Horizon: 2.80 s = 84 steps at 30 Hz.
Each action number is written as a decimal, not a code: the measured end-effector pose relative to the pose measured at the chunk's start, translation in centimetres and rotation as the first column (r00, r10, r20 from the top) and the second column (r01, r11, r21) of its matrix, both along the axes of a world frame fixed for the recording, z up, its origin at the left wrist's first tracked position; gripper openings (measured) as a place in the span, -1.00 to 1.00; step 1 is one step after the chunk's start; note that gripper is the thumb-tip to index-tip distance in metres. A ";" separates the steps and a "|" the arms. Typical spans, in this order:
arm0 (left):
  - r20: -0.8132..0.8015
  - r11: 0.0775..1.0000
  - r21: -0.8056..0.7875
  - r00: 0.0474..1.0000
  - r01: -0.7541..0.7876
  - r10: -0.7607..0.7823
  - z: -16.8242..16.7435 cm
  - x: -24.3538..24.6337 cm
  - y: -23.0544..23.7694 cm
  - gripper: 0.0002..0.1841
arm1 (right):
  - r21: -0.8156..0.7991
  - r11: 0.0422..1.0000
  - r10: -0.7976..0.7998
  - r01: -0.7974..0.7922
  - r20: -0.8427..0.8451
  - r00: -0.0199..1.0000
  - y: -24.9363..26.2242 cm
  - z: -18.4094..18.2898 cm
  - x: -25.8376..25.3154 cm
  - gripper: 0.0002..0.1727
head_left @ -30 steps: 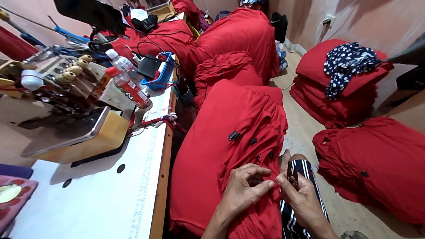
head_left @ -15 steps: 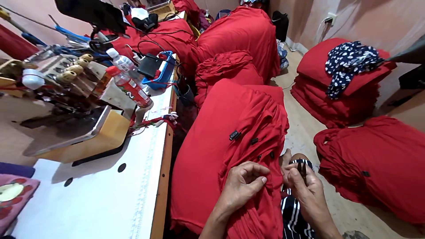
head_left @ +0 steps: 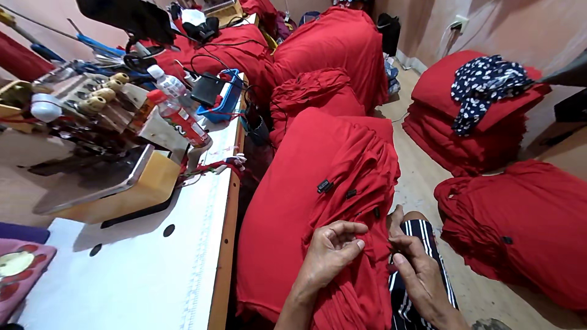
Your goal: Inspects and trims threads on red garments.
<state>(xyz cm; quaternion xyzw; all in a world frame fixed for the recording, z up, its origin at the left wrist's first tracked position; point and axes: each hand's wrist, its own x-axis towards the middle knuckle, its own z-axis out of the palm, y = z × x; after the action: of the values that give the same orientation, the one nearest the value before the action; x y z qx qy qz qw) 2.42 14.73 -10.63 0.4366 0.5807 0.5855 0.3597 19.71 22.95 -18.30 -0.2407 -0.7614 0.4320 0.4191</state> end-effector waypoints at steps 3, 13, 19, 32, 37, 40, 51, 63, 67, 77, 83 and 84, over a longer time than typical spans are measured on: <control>0.015 1.000 0.004 1.000 -0.006 0.006 0.0 0.0 0.0 -0.73 | 0.040 0.999 -0.002 0.001 0.033 0.999 0.0 0.1 -0.1 -0.48; -0.018 0.999 0.002 0.999 0.045 -0.045 -0.1 -0.1 -0.1 -0.69 | 0.083 0.997 0.000 0.004 -0.039 0.999 -0.3 0.6 -1.2 -0.63; -0.023 0.999 0.002 0.999 0.043 -0.043 -0.1 0.0 0.0 -0.69 | 0.143 0.989 -0.028 0.039 -0.076 0.997 -0.1 0.9 -1.2 -0.68; -0.019 0.998 0.000 0.998 0.064 -0.064 -0.3 0.0 0.1 -0.67 | -0.153 0.985 0.048 -0.079 -0.197 0.979 0.1 2.1 -1.5 -0.48; -0.048 0.998 -0.022 0.997 0.057 -0.058 -0.2 0.1 0.1 -0.68 | 0.107 0.993 -0.030 0.050 -0.185 0.982 -0.4 2.0 -2.7 -0.85; -0.051 0.998 -0.024 0.997 0.050 -0.051 -0.2 0.1 0.1 -0.68 | 0.184 0.979 -0.053 0.086 -0.175 0.983 -0.4 2.2 -2.4 -0.86; -0.044 0.999 -0.019 0.998 0.036 -0.037 -0.2 0.0 0.1 -0.69 | -0.155 0.984 0.068 -0.090 -0.141 0.988 -0.4 3.5 -1.1 -0.90; -0.019 0.999 0.000 0.999 0.040 -0.040 -0.1 -0.1 0.1 -0.68 | -0.191 0.977 0.058 -0.094 -0.188 0.980 1.3 2.2 0.2 -0.54; -0.019 0.999 0.001 0.999 0.033 -0.033 -0.2 -0.1 0.1 -0.68 | -0.014 0.999 -0.037 0.037 -0.017 0.999 1.5 0.7 0.7 -0.56; -0.008 1.000 0.006 1.000 0.023 -0.023 -0.1 0.0 0.1 -0.69 | 0.240 0.971 0.034 -0.016 -0.071 0.997 1.0 -0.1 -0.3 -0.66; -0.004 1.000 0.006 1.000 0.028 -0.028 -0.3 0.0 0.1 -0.69 | 0.333 0.943 0.009 0.005 -0.042 0.999 0.9 0.3 -0.8 -0.68; -0.003 1.000 0.005 1.000 0.029 -0.029 -0.3 0.0 0.1 -0.69 | 0.341 0.940 -0.005 0.020 -0.045 0.999 0.9 0.4 -0.9 -0.69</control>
<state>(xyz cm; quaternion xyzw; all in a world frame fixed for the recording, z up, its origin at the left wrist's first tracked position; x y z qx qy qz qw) 2.41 14.85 -10.89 0.4469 0.5733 0.5811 0.3660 18.85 23.88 -17.89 -0.1601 -0.8140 0.2959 0.4736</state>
